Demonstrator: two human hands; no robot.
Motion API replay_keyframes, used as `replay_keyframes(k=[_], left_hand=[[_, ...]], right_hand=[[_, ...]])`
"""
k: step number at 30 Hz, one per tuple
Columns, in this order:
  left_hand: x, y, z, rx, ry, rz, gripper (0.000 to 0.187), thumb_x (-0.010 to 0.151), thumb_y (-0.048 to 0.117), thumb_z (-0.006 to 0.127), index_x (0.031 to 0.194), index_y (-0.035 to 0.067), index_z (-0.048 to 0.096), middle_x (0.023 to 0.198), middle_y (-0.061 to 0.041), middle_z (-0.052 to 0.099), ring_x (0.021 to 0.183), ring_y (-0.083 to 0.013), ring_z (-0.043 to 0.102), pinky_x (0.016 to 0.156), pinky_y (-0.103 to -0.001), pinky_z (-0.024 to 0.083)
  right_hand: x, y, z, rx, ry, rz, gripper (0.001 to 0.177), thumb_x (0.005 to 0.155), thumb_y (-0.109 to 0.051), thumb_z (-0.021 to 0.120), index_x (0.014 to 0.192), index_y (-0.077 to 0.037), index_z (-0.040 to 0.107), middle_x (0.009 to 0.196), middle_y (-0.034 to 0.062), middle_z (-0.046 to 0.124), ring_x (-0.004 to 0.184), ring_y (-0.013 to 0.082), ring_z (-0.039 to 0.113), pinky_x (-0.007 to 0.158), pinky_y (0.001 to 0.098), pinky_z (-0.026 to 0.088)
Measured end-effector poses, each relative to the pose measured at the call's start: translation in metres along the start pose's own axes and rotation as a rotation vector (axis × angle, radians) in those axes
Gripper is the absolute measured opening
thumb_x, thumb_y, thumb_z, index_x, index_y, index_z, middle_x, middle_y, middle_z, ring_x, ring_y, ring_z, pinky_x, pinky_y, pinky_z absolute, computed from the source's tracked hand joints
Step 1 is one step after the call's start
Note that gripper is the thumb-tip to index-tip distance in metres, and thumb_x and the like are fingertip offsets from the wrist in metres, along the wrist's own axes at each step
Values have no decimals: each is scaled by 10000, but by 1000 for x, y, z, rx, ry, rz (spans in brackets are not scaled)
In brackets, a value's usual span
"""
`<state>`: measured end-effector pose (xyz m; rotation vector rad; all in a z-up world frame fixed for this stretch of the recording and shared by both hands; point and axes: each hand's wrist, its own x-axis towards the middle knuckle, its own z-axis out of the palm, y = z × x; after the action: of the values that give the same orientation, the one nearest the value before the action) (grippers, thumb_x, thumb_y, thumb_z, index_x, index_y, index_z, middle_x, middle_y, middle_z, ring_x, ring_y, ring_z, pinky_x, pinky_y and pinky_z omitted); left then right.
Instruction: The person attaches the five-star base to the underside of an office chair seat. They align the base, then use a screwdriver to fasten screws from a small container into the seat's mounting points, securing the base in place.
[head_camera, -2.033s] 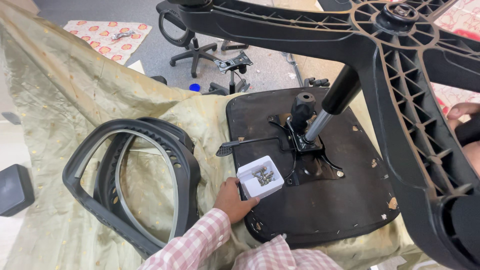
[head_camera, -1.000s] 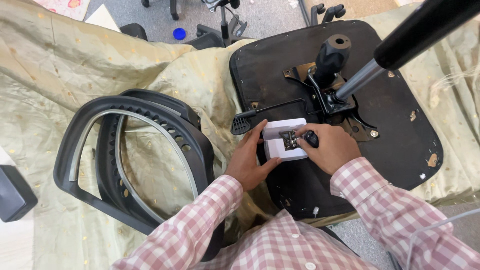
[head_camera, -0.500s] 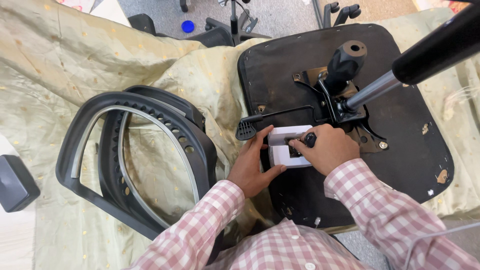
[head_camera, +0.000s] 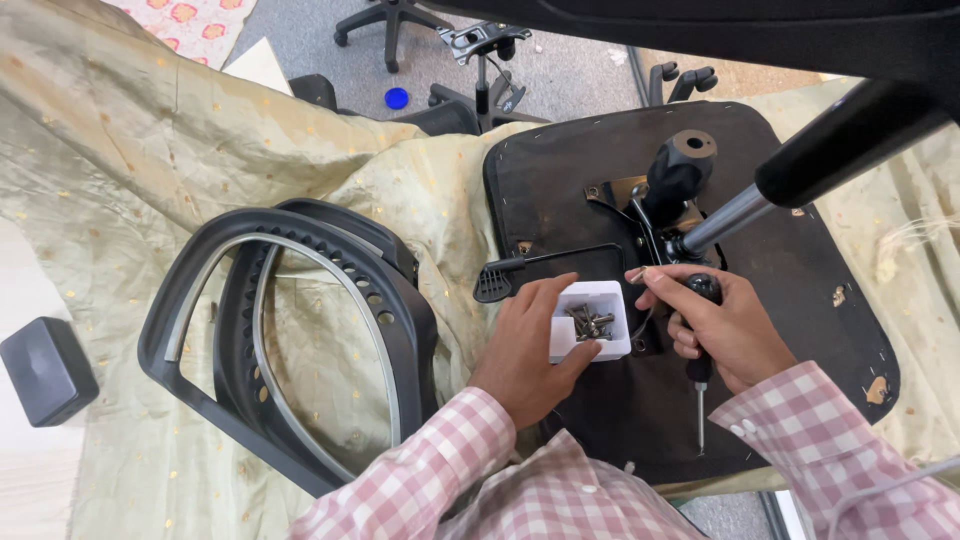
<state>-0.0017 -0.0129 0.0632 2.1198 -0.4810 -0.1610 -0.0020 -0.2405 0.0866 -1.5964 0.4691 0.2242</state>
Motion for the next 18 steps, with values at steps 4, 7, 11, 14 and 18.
replay_keyframes(k=[4, 7, 11, 14, 18], left_hand=[[16, 32, 2, -437, 76, -25, 484, 923, 215, 714, 1368, 59, 610, 1224, -99, 733, 1107, -233, 723, 896, -361, 591], [24, 43, 3, -510, 88, 9, 350, 974, 182, 673, 1288, 29, 690, 1117, -98, 790, 1011, -175, 772, 846, -305, 606], [23, 50, 6, -613, 109, -50, 341, 1000, 170, 628, 1313, 45, 681, 1100, -84, 787, 988, -125, 750, 824, -281, 605], [23, 50, 5, -582, 100, -59, 338, 1020, 183, 600, 1318, 51, 690, 1063, -86, 790, 965, -116, 747, 822, -271, 602], [27, 46, 0, -567, 69, -102, 322, 1023, 193, 595, 1281, 42, 715, 983, -94, 798, 905, -133, 744, 797, -275, 595]], right_hand=[[-17, -6, 4, -107, -18, -282, 303, 984, -168, 718, 1222, 5, 791, 728, 58, 665, 521, 52, 451, 418, 217, 322], [-25, -10, 11, -272, 31, -575, 241, 943, -143, 718, 1130, 4, 757, 890, 35, 785, 802, 46, 717, 711, 190, 557], [-33, -17, 16, -354, 126, -601, 208, 914, -122, 759, 1089, -12, 780, 884, 57, 783, 810, 90, 713, 725, 229, 556], [-38, -20, 21, -328, 117, -611, 213, 894, -114, 772, 1085, -21, 783, 889, 61, 778, 802, 89, 713, 706, 224, 556], [-41, -21, 26, -312, 133, -627, 214, 884, -117, 784, 1075, -20, 779, 888, 49, 773, 795, 79, 712, 692, 215, 550]])
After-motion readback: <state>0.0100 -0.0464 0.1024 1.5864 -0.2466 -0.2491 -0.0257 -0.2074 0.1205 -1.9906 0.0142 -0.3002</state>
